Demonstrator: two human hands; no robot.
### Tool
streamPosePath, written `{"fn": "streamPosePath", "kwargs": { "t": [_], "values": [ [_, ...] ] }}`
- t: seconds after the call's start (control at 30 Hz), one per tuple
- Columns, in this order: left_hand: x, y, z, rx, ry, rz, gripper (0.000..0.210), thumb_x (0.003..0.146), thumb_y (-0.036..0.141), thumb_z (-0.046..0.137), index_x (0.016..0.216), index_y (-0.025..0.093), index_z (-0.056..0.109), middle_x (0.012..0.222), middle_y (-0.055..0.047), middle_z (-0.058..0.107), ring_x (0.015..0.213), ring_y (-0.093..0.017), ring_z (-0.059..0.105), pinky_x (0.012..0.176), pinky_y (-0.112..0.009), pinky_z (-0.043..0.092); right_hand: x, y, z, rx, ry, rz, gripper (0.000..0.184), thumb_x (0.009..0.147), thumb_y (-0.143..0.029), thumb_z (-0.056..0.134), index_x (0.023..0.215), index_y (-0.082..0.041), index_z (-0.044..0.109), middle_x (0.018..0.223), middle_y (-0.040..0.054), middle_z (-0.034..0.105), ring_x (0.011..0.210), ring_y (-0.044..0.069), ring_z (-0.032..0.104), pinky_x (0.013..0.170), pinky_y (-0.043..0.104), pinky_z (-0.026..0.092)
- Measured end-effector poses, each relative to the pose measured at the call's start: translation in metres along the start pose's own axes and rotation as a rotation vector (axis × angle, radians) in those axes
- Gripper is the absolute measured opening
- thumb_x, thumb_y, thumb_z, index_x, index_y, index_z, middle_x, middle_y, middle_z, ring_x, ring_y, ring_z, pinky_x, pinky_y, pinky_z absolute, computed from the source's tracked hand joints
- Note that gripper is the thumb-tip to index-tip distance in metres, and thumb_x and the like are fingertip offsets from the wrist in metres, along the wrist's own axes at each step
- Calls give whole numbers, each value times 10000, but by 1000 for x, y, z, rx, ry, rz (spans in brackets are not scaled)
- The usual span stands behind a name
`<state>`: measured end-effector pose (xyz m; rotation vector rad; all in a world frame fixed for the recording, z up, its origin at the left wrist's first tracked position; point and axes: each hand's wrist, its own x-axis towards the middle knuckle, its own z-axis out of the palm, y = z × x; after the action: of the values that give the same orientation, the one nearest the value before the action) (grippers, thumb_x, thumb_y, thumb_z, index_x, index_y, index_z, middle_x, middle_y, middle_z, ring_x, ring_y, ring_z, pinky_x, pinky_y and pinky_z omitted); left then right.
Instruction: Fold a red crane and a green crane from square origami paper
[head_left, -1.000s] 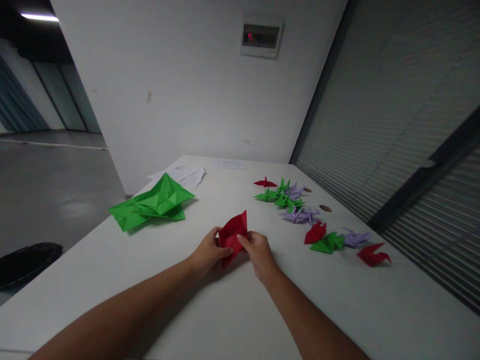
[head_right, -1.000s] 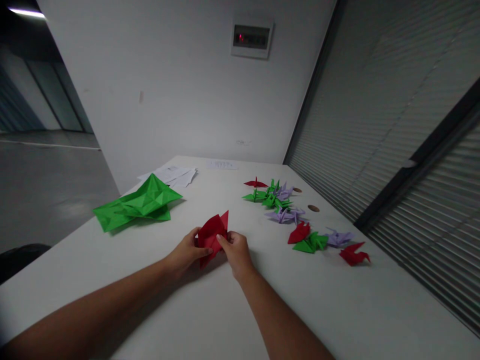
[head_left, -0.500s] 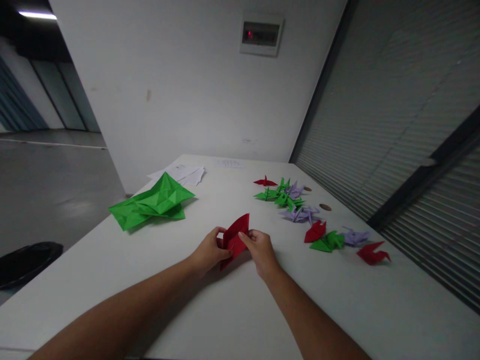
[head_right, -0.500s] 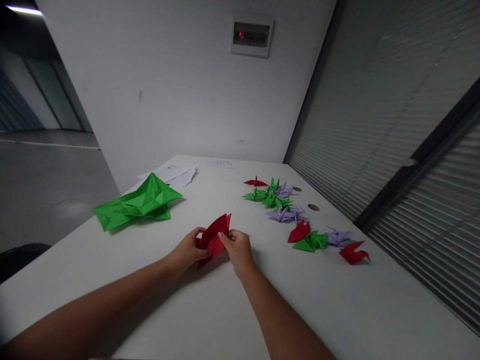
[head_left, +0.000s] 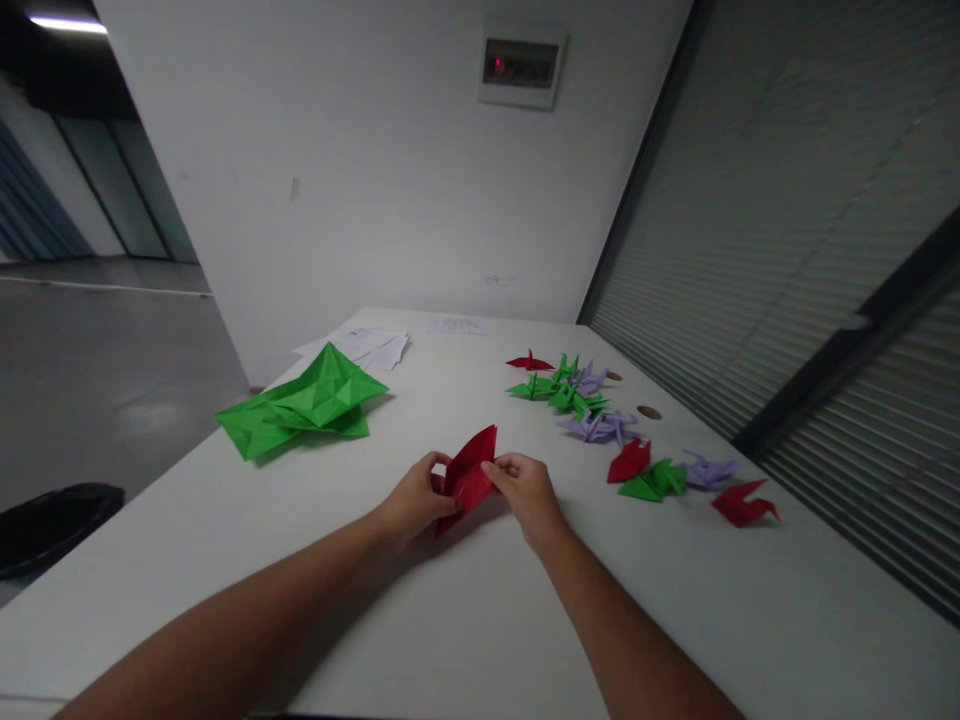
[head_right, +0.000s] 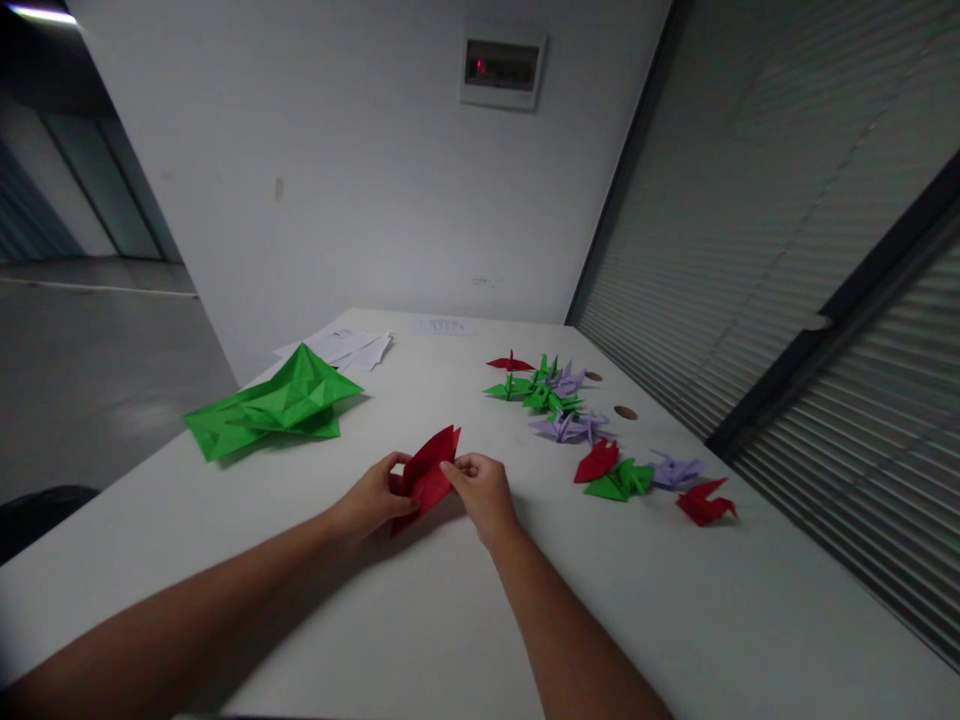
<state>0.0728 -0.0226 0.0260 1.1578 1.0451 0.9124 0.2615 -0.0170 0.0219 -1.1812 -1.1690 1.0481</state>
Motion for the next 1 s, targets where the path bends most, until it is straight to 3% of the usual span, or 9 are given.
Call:
{"fn": "streamPosePath", "kwargs": {
  "t": [0.43, 0.6, 0.8, 1.0],
  "values": [
    [-1, -1, 1, 55, -48, 4, 581, 578, 109, 775, 1097, 200, 530, 705, 17, 690, 542, -146, 636, 459, -185, 432, 6, 9, -3, -194, 19, -126, 316, 754, -468, 737, 677, -198, 591, 581, -4, 617, 524, 151, 544, 487, 252, 392],
    [3, -4, -4, 60, -65, 17, 572, 582, 109, 743, 1108, 208, 541, 739, 1, 707, 557, -161, 649, 454, -191, 422, 8, 1, -9, -55, -2, -44, 382, 680, -522, 799, 745, -180, 642, 646, 31, 675, 573, 170, 616, 554, 287, 504],
    [4, -5, -4, 67, -81, 28, 559, 576, 107, 737, 1093, 199, 546, 733, -2, 706, 561, -165, 643, 464, -201, 428, 6, 1, -9, -69, -92, 47, 341, 639, -449, 818, 744, -155, 680, 663, 54, 713, 570, 176, 636, 533, 274, 478],
    [0, -1, -3, 87, -82, 6, 561, 575, 107, 717, 1099, 203, 542, 702, 18, 689, 542, -153, 625, 455, -196, 420, 3, -2, -7, -41, -65, 47, 321, 683, -460, 782, 654, -173, 643, 596, 38, 690, 531, 178, 626, 524, 283, 485]
  ]
}}
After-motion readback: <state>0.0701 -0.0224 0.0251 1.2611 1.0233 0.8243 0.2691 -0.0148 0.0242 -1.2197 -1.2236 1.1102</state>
